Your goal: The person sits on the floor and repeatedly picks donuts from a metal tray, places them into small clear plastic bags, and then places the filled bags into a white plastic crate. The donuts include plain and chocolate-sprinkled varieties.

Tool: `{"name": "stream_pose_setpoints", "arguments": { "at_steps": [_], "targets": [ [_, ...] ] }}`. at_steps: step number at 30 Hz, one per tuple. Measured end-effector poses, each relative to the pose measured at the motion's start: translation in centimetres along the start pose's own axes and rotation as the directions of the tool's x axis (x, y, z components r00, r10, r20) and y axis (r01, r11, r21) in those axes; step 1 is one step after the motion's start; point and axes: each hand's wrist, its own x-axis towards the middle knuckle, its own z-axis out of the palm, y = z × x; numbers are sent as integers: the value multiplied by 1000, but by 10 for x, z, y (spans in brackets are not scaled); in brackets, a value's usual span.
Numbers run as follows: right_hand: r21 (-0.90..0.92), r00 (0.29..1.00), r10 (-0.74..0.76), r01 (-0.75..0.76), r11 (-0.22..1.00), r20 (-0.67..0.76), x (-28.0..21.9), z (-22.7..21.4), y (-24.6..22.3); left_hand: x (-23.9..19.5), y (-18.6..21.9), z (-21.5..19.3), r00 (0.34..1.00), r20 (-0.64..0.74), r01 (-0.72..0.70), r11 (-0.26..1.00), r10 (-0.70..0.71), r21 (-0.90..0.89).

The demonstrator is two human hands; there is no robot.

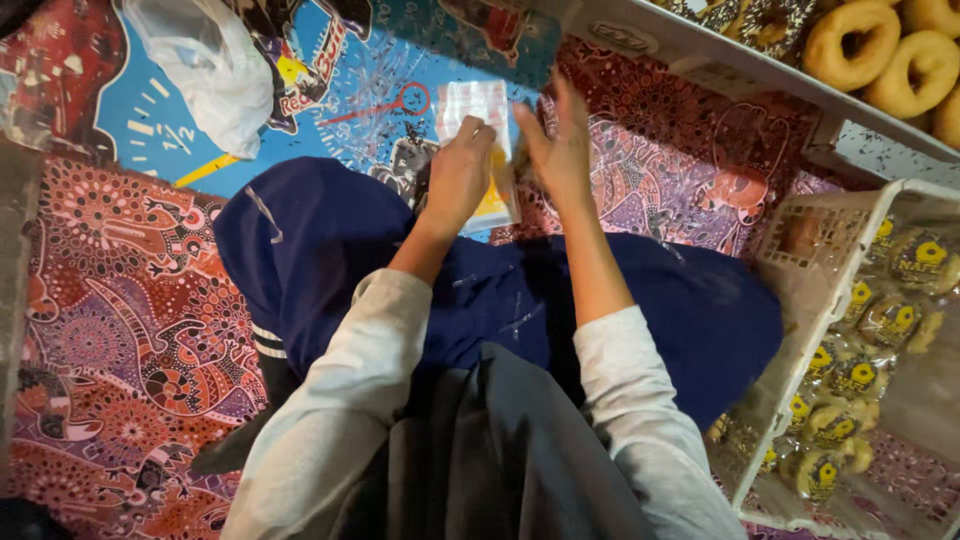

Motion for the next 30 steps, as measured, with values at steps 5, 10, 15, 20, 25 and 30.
{"name": "stream_pose_setpoints", "arguments": {
  "at_steps": [5,10,15,20,25,30],
  "targets": [
    [135,963,-132,103,986,235,17,-17,-57,19,48,-58,922,-361,-48,885,-139,-463],
    [-178,860,-468,438,881,-202,-14,-58,-137,34,58,-87,898,-243,152,776,-368,-612],
    [-67,945,-316,311,948,-81,-42,-77,-160,21,81,-89,918,-379,-37,924,-119,-380],
    [-187,924,-365,341,921,-116,-38,-75,-125,-3,99,-74,940,-335,-246,811,67,-530],
    [-122,961,-271,264,957,-49,-31,-76,-94,10,72,-47,924,-145,-7,366,-353,-931],
    [-192,998,63,-59,980,17,-5,-78,-43,39,5,-50,911,-218,81,671,-349,-737]
  ]
}}
